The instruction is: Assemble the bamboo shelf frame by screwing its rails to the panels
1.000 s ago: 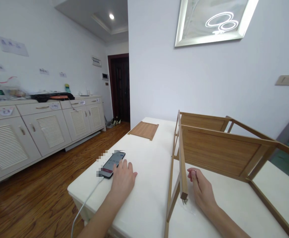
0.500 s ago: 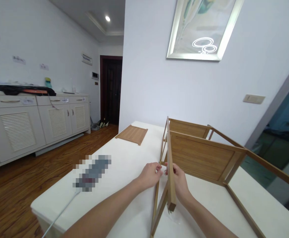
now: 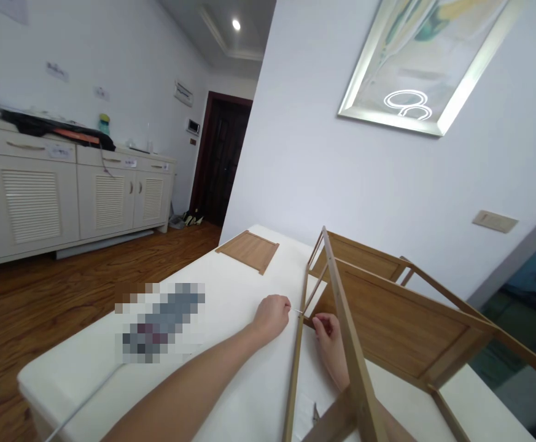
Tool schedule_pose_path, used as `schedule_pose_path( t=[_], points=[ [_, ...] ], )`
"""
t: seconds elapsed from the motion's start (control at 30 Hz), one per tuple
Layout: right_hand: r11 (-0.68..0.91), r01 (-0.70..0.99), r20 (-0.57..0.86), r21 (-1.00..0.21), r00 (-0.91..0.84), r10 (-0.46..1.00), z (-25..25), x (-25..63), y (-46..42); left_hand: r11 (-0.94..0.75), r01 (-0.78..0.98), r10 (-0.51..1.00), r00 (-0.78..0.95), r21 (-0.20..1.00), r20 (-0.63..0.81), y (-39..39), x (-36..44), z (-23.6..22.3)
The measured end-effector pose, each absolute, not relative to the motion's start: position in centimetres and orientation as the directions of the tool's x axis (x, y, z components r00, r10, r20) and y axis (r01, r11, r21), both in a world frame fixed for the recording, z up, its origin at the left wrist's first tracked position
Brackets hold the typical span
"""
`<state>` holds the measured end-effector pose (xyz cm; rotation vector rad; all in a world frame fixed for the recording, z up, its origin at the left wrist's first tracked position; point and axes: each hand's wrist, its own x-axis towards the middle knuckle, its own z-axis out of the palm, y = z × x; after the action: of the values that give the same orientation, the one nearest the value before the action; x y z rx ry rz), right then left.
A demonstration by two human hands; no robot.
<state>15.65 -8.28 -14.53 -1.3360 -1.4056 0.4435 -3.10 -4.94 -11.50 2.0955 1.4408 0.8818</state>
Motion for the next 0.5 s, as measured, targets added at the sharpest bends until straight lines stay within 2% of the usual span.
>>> schedule_pose_path(
  t=[0.1,0.23,0.4,0.5],
  points=[
    [0.33,0.759,0.559,-0.562,0.055,0.827,-14.5,17.1,-8.3,-0.388,0.713,0.922,0.29,0.584,0.258,-4.6,-3.4,-12.0],
    [0.276,0.934,0.553,-0.226,-0.11,0.826,-14.1,16.8,-9.1,-0.421,0.767,0.907,0.341,0.485,0.247,-4.5,-3.1,-12.7],
    [0.121,0.964,0.378,0.237,-0.207,0.902,-12.2,14.3,-9.8,-0.426,0.798,0.904,0.354,0.427,0.239,-4.5,-3.3,-12.8],
    [0.065,0.933,0.27,0.355,-0.168,0.948,-11.3,13.1,-9.7,-0.443,0.798,0.896,0.372,0.41,0.243,-4.6,-3.4,-12.5]
  ],
)
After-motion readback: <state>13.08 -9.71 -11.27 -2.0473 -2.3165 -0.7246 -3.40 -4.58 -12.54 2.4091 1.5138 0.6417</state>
